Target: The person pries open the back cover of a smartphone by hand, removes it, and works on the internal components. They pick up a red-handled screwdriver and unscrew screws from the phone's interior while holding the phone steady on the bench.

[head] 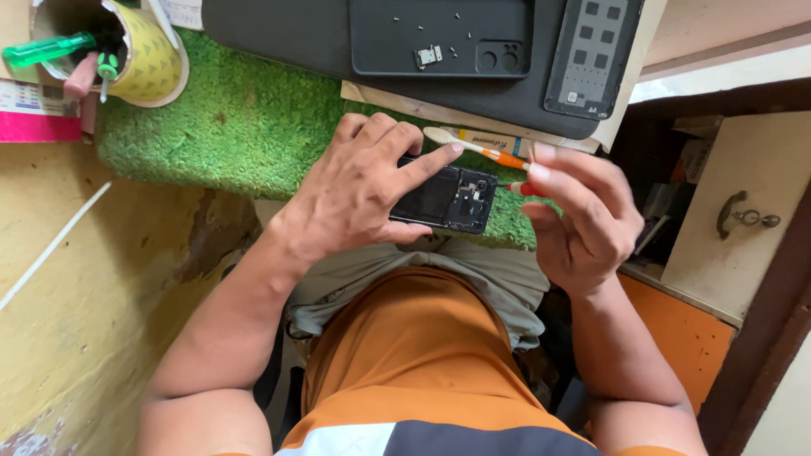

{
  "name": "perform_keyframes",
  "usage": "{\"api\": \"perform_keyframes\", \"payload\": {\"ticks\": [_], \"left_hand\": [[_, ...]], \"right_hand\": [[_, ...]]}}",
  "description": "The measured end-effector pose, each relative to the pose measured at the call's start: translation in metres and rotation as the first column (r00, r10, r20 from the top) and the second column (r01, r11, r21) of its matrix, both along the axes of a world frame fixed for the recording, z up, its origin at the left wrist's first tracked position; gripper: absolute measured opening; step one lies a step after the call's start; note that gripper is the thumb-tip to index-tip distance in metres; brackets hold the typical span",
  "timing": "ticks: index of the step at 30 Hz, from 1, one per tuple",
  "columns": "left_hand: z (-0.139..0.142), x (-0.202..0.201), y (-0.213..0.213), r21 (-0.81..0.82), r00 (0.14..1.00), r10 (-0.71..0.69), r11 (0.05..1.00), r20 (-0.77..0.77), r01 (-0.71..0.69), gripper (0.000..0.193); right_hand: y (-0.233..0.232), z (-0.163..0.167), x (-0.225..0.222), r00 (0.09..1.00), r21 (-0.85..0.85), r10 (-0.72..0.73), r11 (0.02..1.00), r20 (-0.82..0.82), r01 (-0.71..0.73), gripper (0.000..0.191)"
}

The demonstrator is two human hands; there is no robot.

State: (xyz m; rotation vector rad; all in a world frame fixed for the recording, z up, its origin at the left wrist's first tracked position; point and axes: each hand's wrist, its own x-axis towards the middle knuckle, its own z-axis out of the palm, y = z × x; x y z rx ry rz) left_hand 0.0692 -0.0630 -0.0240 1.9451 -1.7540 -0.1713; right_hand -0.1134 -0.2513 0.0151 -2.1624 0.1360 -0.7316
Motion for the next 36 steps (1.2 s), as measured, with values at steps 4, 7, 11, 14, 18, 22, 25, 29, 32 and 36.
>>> {"api": "perform_keyframes", "payload": {"ticks": [4, 7, 11, 14, 18, 22, 25, 29, 32, 36], "left_hand": [[-0.003, -0.002, -0.001, 0.006, 1.0, 0.008, 1.0, -0.018, -0.008, 0.106], [-0.005, -0.002, -0.002, -0.003, 0.999, 0.009, 1.0, -0.031, -0.009, 0.108], [-0.006, -0.004, -0.002, -0.011, 0.998, 0.029, 0.999, -0.048, -0.03, 0.109], [-0.006, -0.006, -0.003, -0.005, 0.998, 0.047, 0.999, -0.034, -0.047, 0.109], [-0.005, -0.005, -0.001, 0.005, 0.998, 0.035, 0.999, -0.06, -0.035, 0.108], [-0.004, -0.006, 0.002, -0.013, 0.998, 0.049, 0.999, -0.034, -0.05, 0.108], [-0.004, -0.007, 0.002, -0.014, 0.998, 0.051, 0.999, -0.032, -0.051, 0.107], [-0.006, -0.007, 0.001, -0.016, 0.999, 0.049, 0.999, -0.023, -0.05, 0.108], [-0.007, -0.008, 0.002, -0.02, 0.998, 0.056, 0.998, -0.014, -0.056, 0.109], [-0.006, -0.01, 0.003, -0.028, 0.998, 0.054, 0.998, -0.016, -0.055, 0.108]], "right_hand": [[-0.003, -0.005, 0.002, 1.0, -0.072, 0.02, 0.997, -0.016, -0.021, 0.019], [-0.002, -0.01, 0.0, 0.994, -0.139, -0.082, 0.986, 0.07, 0.091, 0.022], [-0.006, -0.011, -0.005, 0.996, -0.272, -0.065, 0.959, 0.056, 0.078, 0.028], [-0.005, -0.012, -0.005, 0.999, -0.179, -0.031, 0.983, 0.02, 0.034, 0.018], [0.001, -0.008, 0.0, 0.994, -0.181, -0.104, 0.977, 0.038, 0.109, 0.02], [0.002, -0.003, 0.003, 0.997, -0.134, -0.054, 0.989, 0.049, 0.061, 0.032], [0.002, -0.003, 0.001, 1.0, -0.098, -0.031, 0.995, -0.003, 0.03, 0.022], [0.005, -0.007, -0.004, 0.999, -0.117, -0.042, 0.992, -0.013, 0.041, 0.016], [0.007, -0.009, -0.003, 0.99, -0.243, -0.119, 0.961, 0.081, 0.135, 0.027], [0.004, -0.005, 0.002, 0.997, -0.085, -0.046, 0.995, 0.061, 0.051, 0.025]]}}
